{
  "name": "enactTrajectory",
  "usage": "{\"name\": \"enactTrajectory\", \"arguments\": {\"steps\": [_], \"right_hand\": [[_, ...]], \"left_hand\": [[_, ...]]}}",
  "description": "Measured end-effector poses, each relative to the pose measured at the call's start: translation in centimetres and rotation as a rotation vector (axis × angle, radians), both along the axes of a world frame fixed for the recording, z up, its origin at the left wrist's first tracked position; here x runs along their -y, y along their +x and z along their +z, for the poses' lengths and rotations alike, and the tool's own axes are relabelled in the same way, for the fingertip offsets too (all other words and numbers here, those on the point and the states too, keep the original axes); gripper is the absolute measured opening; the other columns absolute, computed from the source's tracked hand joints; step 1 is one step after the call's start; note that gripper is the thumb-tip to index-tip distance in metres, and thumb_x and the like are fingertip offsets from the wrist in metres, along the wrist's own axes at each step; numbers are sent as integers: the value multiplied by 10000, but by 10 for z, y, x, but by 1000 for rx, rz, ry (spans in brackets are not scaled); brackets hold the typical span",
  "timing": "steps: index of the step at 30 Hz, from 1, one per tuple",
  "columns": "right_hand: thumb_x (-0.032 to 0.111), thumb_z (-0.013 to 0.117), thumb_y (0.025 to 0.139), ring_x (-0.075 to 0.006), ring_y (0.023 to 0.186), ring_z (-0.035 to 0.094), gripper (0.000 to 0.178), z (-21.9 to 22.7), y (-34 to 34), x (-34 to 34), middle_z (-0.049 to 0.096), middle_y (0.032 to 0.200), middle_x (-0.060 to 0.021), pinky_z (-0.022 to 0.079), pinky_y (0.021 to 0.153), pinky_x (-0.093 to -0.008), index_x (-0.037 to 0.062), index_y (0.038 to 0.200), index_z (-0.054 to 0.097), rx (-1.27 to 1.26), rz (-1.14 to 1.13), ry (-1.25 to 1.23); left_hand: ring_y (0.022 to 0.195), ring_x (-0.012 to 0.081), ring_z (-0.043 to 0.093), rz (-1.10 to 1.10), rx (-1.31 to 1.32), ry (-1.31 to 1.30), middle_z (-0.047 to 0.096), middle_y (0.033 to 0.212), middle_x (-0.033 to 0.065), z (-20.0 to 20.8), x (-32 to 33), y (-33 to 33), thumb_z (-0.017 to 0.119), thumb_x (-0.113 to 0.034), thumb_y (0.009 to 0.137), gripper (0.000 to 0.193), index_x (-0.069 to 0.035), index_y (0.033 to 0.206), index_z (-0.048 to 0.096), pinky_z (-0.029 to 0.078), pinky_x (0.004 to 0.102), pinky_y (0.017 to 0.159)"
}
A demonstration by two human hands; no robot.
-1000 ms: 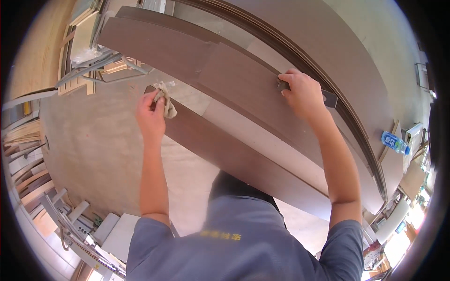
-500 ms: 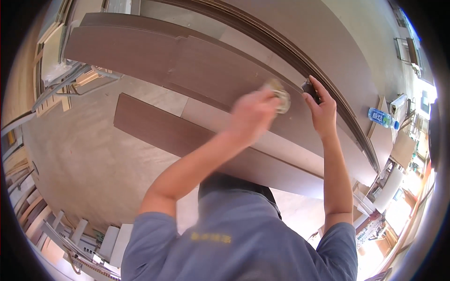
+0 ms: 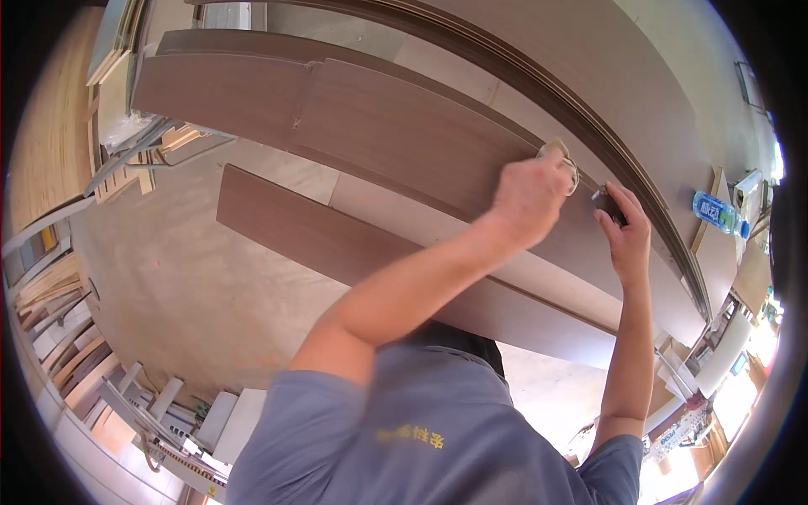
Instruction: The person wipes and cleans the edges and surfaces of long wooden furniture panels using a cloth.
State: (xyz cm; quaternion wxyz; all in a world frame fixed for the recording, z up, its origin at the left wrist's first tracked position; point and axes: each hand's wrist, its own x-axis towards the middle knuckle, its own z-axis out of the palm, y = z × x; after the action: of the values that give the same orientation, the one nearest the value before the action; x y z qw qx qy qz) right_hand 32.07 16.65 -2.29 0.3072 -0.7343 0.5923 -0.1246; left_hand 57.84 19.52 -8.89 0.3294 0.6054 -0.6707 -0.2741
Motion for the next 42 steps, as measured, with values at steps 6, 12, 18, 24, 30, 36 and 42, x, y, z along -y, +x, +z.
{"name": "enactTrajectory", "arguments": {"steps": [6, 12, 18, 24, 30, 36, 42], "right_hand": [[-22, 787, 865, -273, 1126, 716, 479, 4, -17, -8, 731, 1270, -147, 551, 972, -330, -10, 1337, 703, -39, 28, 64], [-29, 792, 849, -274, 1096, 724, 482, 4, 1, 2, 732, 1253, -148, 565, 929, -327, -13, 1323, 706, -112, 69, 49], [-26, 811, 821, -259, 1076, 727, 509, -3, 0, 6, 733, 1237, -146, 574, 908, -333, -3, 1321, 719, -77, 104, 44], [-7, 814, 834, -245, 1033, 732, 501, -4, 60, 13, 737, 1243, -137, 580, 875, -330, 25, 1328, 731, -55, 103, 67], [88, 797, 894, -326, 1011, 738, 433, -5, 141, 29, 742, 1226, -128, 608, 833, -426, 65, 1321, 731, -68, 212, 63], [152, 800, 898, -344, 1012, 709, 391, -15, 200, 40, 739, 1205, -83, 583, 885, -424, 92, 1280, 745, -114, 350, -52], [168, 780, 914, -343, 1025, 711, 372, -22, 249, 46, 734, 1172, -81, 578, 874, -445, 101, 1277, 736, -108, 398, -97]], "left_hand": [[914, 314, 720, 474, 265, -70, 727, 1033, 79, -3, 4, 214, 750, -167, 939, 122, -103, 1034, 793, 568, 424, 789], [850, 238, 730, 604, 82, 4, 741, 1077, 51, 1, -16, 222, 761, -141, 953, 176, -76, 1113, 797, 569, 341, 804], [811, 188, 674, 622, 159, 115, 715, 1053, 57, 7, -33, 239, 762, -99, 962, 189, -40, 1142, 772, 551, 332, 770], [821, 152, 639, 654, 51, 172, 691, 1079, 34, 16, -52, 236, 742, -61, 978, 190, -24, 1165, 758, 537, 306, 766], [816, 132, 621, 626, 35, 168, 682, 1085, 26, 11, -50, 242, 749, -52, 975, 184, -13, 1155, 760, 528, 294, 759], [829, 112, 619, 620, -14, 161, 683, 1112, 23, 13, -53, 243, 749, -19, 972, 188, 0, 1159, 753, 519, 265, 753], [806, 126, 648, 631, -34, 170, 693, 1115, 33, 12, -53, 242, 760, -20, 960, 191, -6, 1151, 755, 534, 274, 734]]}}
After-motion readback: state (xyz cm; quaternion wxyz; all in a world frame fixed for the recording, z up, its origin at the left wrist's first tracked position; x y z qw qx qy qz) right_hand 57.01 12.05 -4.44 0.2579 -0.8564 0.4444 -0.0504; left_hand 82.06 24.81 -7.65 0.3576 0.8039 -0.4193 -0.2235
